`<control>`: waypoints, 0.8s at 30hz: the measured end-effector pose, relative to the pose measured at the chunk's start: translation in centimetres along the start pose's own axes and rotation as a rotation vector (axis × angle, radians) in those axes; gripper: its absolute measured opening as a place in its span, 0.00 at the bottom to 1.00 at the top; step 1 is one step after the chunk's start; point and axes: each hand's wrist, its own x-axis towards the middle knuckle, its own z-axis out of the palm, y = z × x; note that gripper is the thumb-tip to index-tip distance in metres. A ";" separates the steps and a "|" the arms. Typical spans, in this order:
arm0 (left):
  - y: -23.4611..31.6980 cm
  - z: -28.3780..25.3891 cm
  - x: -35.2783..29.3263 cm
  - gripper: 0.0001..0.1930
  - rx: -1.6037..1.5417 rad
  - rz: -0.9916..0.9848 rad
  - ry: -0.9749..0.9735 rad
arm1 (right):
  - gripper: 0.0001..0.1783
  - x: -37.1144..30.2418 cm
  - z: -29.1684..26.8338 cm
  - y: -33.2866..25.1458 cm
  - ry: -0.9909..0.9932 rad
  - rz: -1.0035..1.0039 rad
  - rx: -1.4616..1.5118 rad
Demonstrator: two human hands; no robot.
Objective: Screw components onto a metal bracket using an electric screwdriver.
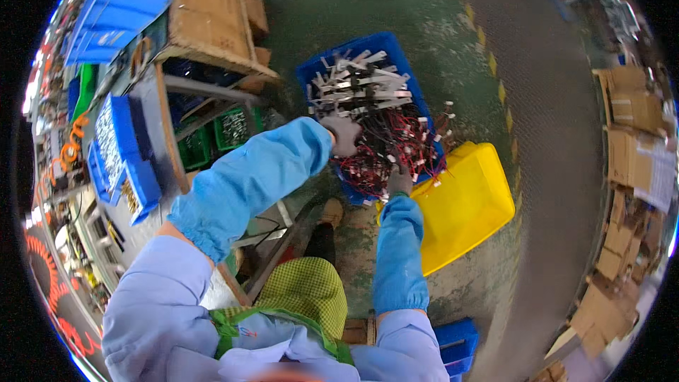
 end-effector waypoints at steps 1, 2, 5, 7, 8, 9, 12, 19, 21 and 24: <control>8.2 -4.7 -5.2 0.26 0.100 0.092 -0.003 | 0.25 3.4 -3.9 7.4 0.145 -0.283 -0.188; 6.1 -2.3 -6.1 0.26 0.111 0.172 0.088 | 0.25 3.0 -1.1 3.5 0.089 -0.360 -0.155; 9.4 -2.6 -16.2 0.29 -0.147 0.425 0.231 | 0.29 2.9 -1.6 0.9 0.024 -0.183 -0.139; 10.9 -0.9 -20.8 0.31 -0.143 0.599 0.260 | 0.33 5.1 -3.7 2.4 -0.115 -0.269 -0.135; 9.9 0.5 -24.5 0.32 -0.275 0.629 0.365 | 0.35 4.0 -2.3 0.5 -0.276 -0.322 -0.070; 9.6 0.9 -27.9 0.32 -0.248 0.608 0.338 | 0.36 2.4 -1.0 -2.1 -0.210 -0.261 -0.206; 9.6 2.4 -36.3 0.29 -0.446 0.595 0.390 | 0.37 2.0 -3.3 -1.3 -0.086 -0.230 -0.324; 4.3 15.2 -52.0 0.28 -0.845 0.232 0.591 | 0.25 -6.1 -6.4 -9.0 -0.045 -0.676 -0.827; 2.6 18.5 -56.7 0.28 -0.904 0.176 0.508 | 0.20 -13.4 -8.8 -12.6 0.010 -0.365 -0.240; 0.6 27.2 -63.5 0.27 -1.042 0.109 0.582 | 0.20 -18.1 -9.1 -16.4 0.152 -0.631 -0.266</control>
